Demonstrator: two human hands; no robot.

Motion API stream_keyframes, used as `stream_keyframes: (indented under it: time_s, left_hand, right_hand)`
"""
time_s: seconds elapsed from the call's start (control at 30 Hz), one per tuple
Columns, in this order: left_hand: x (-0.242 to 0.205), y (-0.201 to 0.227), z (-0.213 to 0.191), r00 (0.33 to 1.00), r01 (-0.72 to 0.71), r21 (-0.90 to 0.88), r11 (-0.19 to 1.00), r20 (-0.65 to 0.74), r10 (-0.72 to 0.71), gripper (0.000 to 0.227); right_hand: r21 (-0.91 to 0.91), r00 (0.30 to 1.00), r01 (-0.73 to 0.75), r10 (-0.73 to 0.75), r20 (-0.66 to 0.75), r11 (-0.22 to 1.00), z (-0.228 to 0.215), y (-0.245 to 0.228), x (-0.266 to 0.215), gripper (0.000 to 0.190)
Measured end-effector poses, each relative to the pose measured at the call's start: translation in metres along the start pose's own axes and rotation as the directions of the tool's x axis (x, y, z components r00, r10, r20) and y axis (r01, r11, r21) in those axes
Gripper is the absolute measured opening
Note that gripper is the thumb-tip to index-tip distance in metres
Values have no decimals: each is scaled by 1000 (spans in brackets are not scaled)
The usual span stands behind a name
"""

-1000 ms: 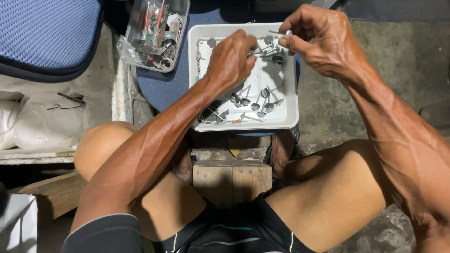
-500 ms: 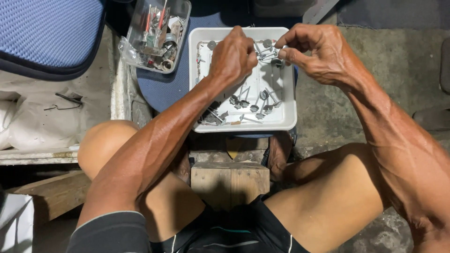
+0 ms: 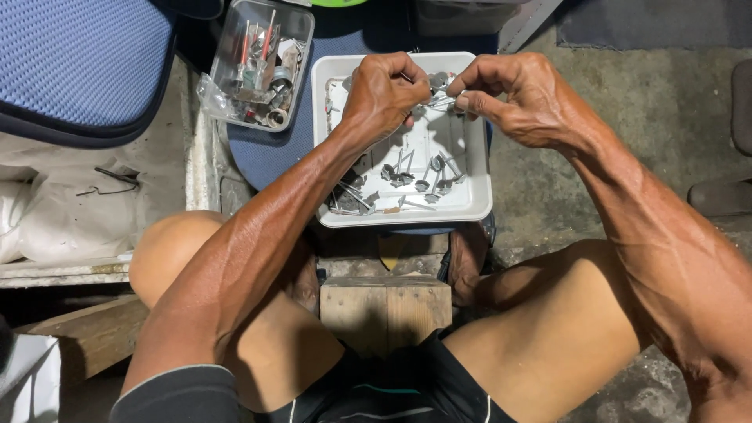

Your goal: The person sits on a low stool and sorts small metal fasteners, including screws and washers, from a white tray. They pick up individual pieces, separate them, and place them back into the tray.

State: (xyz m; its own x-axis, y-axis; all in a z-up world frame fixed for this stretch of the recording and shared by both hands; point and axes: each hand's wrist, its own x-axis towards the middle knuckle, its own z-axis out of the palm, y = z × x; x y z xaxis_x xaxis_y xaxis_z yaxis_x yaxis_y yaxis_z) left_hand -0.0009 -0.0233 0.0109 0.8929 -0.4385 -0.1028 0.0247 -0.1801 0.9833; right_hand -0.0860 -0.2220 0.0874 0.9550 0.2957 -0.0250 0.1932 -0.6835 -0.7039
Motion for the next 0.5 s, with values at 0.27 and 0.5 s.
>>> stream_keyframes:
  time_s: [0.27,0.5]
  left_hand:
    - [-8,12,-4,1000,-10,-75,997,5,11,10]
    - [-9,9,-2,908,-381,-65,922,161,387,10]
  right_hand:
    - [9,1000,6,-6,8,1000,-1,-3,-1,14]
    - [10,1000,0,0,9,1000,4,2,1,28]
